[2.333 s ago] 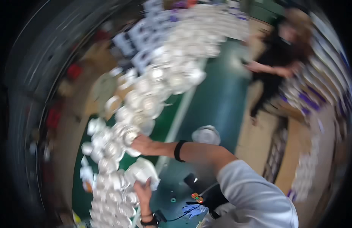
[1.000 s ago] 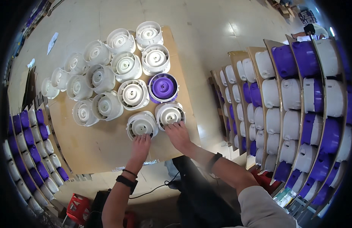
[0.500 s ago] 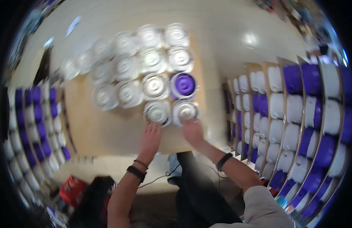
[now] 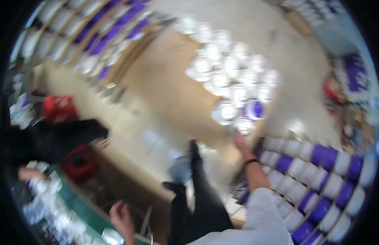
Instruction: The person picks white plastic components from a green conveyor belt and places them into larger white buckets arranged on a cardboard box. The person handles the items one at a time, occasionally picking up two components simultaneously, and continues this repetitive sorting process throughout the clip.
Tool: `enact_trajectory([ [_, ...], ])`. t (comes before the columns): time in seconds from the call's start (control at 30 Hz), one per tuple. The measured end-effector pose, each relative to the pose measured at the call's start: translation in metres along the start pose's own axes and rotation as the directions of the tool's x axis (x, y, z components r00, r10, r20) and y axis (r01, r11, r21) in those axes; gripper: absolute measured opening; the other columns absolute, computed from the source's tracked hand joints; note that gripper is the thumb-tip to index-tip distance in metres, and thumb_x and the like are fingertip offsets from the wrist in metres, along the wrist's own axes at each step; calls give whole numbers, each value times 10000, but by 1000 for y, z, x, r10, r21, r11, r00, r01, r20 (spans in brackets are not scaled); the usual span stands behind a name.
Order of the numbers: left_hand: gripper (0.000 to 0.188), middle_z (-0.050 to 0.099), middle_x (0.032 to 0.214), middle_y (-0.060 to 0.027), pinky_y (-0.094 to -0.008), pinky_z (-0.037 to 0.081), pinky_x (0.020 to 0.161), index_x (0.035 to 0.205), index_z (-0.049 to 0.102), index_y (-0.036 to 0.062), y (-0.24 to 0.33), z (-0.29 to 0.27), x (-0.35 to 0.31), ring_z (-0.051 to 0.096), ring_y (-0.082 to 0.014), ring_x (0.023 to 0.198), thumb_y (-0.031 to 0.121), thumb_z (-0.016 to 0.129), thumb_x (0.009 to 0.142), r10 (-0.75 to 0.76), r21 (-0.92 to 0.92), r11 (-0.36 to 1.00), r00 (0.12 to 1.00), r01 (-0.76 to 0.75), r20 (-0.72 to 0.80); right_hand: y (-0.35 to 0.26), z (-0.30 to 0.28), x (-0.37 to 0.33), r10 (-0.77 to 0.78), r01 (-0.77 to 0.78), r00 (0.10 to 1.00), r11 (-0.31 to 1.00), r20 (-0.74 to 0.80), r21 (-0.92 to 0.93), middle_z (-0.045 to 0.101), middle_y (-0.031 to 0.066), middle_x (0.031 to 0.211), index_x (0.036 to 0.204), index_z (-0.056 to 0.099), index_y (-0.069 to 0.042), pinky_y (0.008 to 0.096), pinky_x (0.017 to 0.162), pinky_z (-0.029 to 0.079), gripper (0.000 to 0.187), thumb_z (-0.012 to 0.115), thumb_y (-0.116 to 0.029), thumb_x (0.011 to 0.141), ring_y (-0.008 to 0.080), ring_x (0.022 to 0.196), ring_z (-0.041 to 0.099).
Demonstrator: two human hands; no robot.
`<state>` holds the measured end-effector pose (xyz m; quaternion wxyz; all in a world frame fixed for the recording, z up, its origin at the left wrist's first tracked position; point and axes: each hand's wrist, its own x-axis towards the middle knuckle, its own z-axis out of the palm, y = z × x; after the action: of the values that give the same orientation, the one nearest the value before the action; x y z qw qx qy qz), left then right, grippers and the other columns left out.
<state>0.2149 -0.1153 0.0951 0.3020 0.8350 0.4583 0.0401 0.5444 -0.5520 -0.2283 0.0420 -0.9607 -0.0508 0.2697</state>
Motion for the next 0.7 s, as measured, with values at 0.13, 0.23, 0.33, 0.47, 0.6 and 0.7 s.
enact_trajectory([
  [0.13,329,633,1122,-160,-383,550,817,1093,627,-14,-149,-10,-79,618,-284,1002,247,454,994,84,-87,993,994,-77,75,10,-6,9,106,-102,980,994,-170,33,643,261,914,1088,489,-35,559,716,498,225,485,-154,897,452,819,628],
  [0.23,316,616,1136,-120,-326,544,782,1215,575,50,-157,20,-107,613,-230,964,246,480,987,-151,103,987,951,127,270,0,-13,-3,112,-116,978,993,-178,-16,644,260,871,1077,487,-37,559,728,495,208,490,-149,901,460,821,623],
  [0.33,379,644,980,-77,-248,522,683,1258,550,81,-163,58,-124,617,-177,803,335,432,1003,-160,-53,979,902,198,402,-12,-16,-12,139,-152,965,987,-221,-45,641,264,860,1092,495,-36,554,726,493,214,484,-149,910,460,823,622],
  [0.47,334,624,771,-16,-211,439,519,1244,552,225,-126,77,-125,529,-125,563,403,400,1005,-190,309,949,904,68,384,-5,-11,-17,74,-100,950,992,-303,-71,647,254,880,1079,548,-40,541,728,488,209,504,-153,910,448,829,623],
  [0.6,286,601,647,27,-207,382,401,1222,555,334,-92,86,-106,459,-98,399,426,394,1003,-192,617,785,926,-54,325,-12,-16,-13,96,-121,941,991,-325,-58,660,224,927,1073,538,-56,531,759,492,186,494,-143,915,440,830,627],
  [0.7,287,624,749,18,-228,439,445,1242,534,260,-84,83,-97,514,-117,465,378,426,1003,-270,452,888,890,83,368,-26,-29,-19,133,-155,931,987,-339,-38,658,231,909,1074,546,-52,533,754,494,190,500,-140,912,444,840,625],
])
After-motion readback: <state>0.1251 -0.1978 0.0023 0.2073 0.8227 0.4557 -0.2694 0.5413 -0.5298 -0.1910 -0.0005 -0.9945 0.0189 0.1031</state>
